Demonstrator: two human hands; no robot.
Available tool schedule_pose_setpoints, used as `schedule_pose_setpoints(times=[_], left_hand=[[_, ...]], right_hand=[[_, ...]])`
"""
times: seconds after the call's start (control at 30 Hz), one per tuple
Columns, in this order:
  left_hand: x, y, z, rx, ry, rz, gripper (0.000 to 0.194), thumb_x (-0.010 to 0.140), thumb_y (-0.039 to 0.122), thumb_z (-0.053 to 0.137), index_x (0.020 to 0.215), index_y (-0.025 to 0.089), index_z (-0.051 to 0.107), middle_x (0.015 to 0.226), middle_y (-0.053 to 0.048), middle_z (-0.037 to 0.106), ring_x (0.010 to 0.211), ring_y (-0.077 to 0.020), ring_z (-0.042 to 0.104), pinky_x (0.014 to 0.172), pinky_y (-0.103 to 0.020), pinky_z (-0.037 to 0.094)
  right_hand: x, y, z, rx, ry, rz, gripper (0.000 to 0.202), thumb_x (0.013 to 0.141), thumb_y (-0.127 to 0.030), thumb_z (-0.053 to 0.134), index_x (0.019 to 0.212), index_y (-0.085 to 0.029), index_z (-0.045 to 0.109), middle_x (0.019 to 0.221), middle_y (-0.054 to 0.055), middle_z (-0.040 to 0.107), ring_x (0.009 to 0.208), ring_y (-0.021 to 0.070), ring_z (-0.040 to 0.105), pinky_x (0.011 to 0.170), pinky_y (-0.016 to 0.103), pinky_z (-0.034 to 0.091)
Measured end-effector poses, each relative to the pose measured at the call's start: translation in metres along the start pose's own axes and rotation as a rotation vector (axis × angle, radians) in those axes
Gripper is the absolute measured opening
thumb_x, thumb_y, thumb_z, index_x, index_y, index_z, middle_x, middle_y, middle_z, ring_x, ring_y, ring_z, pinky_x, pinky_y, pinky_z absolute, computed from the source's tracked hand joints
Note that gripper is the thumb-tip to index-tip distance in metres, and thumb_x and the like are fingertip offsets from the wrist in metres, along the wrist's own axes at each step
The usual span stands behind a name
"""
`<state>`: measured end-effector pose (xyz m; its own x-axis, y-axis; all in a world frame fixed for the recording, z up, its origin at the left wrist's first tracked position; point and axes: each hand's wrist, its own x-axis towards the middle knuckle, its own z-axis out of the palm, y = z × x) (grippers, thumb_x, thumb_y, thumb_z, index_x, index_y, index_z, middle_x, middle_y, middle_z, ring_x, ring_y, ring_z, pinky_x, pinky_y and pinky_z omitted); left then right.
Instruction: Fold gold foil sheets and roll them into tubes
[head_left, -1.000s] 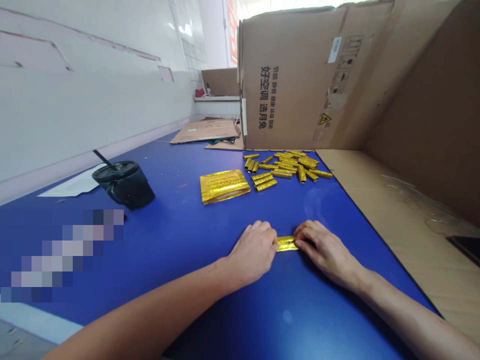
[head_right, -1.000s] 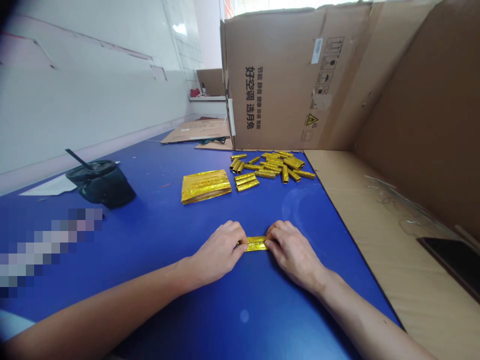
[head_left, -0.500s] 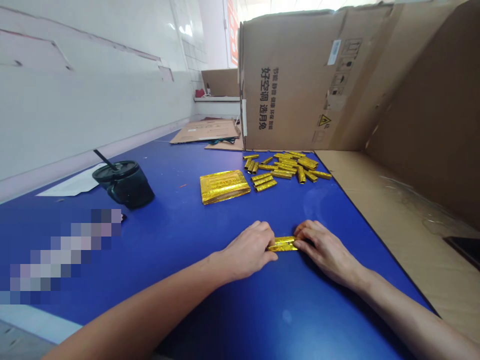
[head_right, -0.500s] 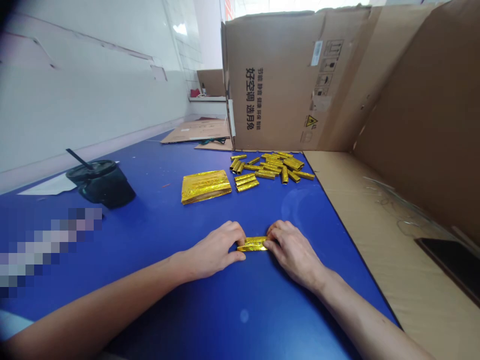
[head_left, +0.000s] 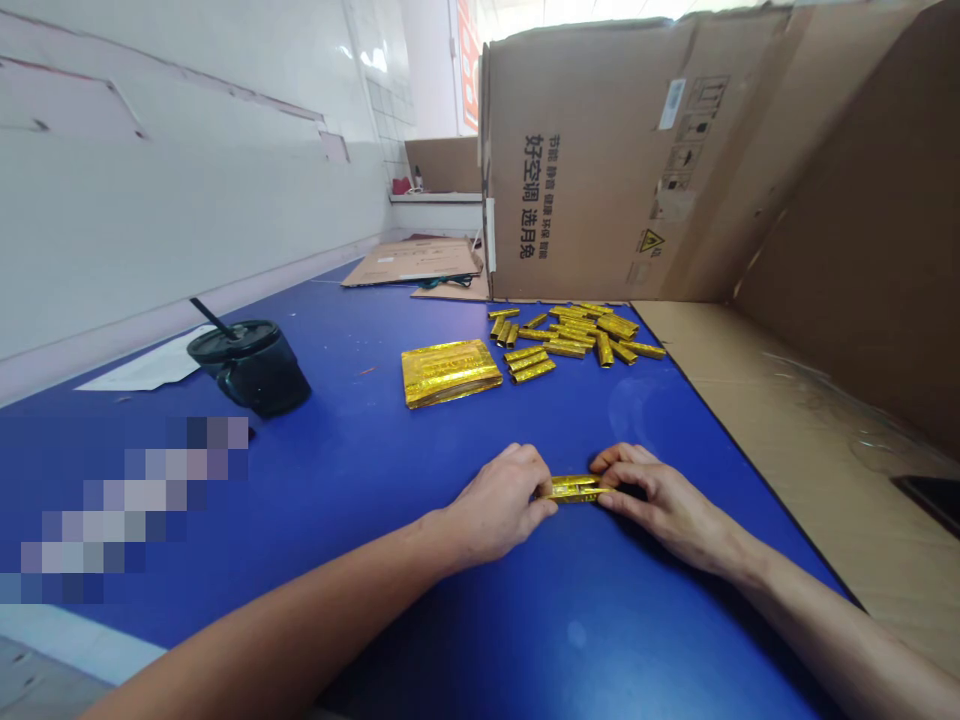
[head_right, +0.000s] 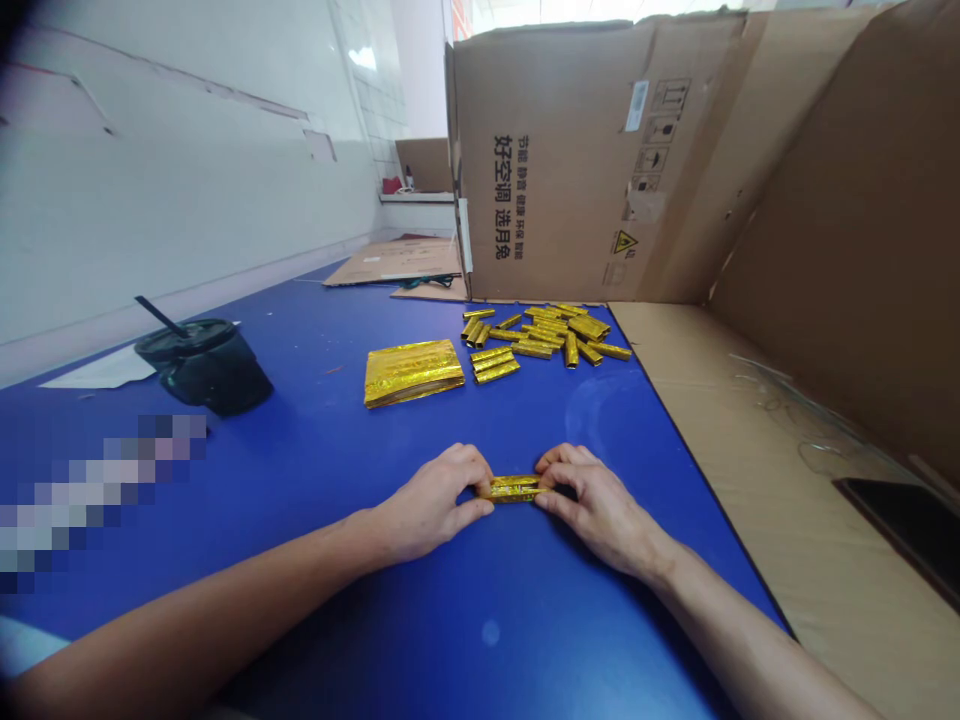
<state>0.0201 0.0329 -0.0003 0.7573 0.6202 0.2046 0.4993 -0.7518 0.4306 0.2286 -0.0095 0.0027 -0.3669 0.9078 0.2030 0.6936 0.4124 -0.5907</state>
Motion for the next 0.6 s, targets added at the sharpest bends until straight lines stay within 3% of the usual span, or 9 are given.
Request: schedule_pose_setpoints(times=[0.2, 0.6], left_hand=[[0.001, 0.002, 0.002, 0.033, 0.007, -0.019, 0.008, 0.08, 0.019, 0.049, 0.075, 0.016, 0.055, 0.083, -0.002, 0.052, 0.082, -0.0147, 0.046, 0.076, -0.026, 0.038], [0.003, 0.006, 0.006, 0.115, 0.048, -0.067, 0.011, 0.078, 0.018, 0.047, 0.068, 0.015, 0.049, 0.077, -0.003, 0.05, 0.077, -0.0151, 0.045, 0.07, -0.026, 0.039]], right_hand=[[0.001, 0.0, 0.004, -0.095, 0.042, -0.008, 0.021, 0.085, -0.023, 0.04, 0.072, -0.021, 0.057, 0.09, 0.005, 0.056, 0.086, 0.0179, 0.05, 0.078, 0.034, 0.041], [0.0, -0.003, 0.012, -0.108, 0.138, 0.036, 0.012, 0.08, -0.02, 0.045, 0.069, -0.021, 0.049, 0.084, 0.004, 0.057, 0.08, 0.0178, 0.051, 0.073, 0.034, 0.042]])
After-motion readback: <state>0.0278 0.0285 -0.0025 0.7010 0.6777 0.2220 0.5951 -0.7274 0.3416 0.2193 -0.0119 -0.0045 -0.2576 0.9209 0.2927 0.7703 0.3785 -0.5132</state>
